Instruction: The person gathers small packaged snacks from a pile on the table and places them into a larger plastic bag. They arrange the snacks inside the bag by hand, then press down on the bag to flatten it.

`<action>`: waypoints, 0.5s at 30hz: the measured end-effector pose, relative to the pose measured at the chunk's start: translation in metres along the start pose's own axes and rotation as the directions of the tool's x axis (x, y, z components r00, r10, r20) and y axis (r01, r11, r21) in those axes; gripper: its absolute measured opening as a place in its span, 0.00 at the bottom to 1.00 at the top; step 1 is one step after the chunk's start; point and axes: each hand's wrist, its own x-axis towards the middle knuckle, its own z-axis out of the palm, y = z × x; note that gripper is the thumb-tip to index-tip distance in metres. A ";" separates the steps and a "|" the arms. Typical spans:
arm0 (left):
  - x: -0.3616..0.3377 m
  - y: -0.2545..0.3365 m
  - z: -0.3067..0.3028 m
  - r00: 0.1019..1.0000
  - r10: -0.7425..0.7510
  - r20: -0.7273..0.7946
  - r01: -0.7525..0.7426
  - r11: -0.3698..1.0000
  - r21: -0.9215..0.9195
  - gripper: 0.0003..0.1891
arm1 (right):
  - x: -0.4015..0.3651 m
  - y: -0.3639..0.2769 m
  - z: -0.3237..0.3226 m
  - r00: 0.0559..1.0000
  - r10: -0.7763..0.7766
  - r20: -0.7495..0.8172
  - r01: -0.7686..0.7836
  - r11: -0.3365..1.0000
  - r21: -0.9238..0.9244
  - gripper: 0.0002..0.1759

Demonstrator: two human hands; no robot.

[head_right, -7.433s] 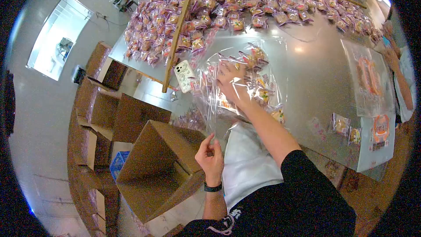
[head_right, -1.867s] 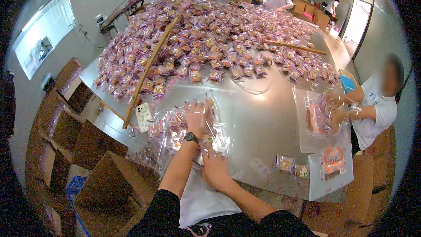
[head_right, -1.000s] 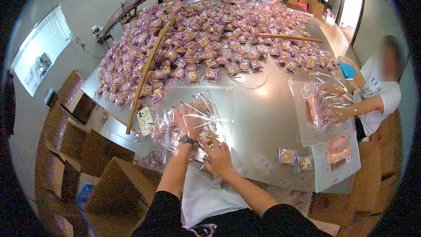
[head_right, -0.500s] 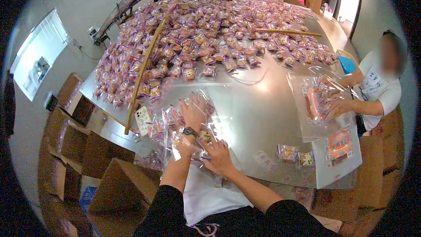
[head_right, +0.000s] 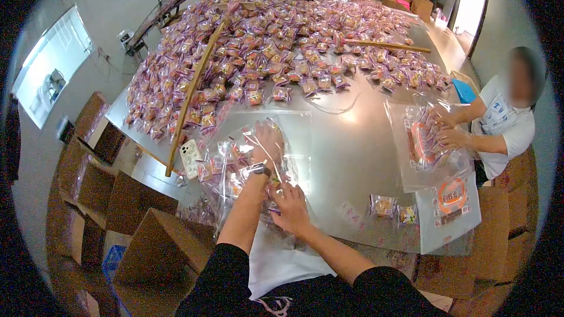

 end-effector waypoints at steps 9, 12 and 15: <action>-0.071 -0.027 -0.046 0.959 -0.282 -0.035 0.260 0.919 -0.297 0.39 | 0.004 -0.004 -0.004 1.000 0.028 -0.010 -0.028 0.999 0.018 0.34; -0.069 -0.039 -0.048 0.941 -0.336 -0.044 0.306 0.899 -0.312 0.38 | -0.002 0.004 0.004 1.000 0.003 -0.002 -0.003 1.000 0.004 0.35; -0.069 -0.053 -0.033 0.959 -0.281 -0.025 0.263 0.924 -0.277 0.34 | -0.001 0.002 -0.001 0.999 0.032 0.034 -0.033 0.999 0.031 0.41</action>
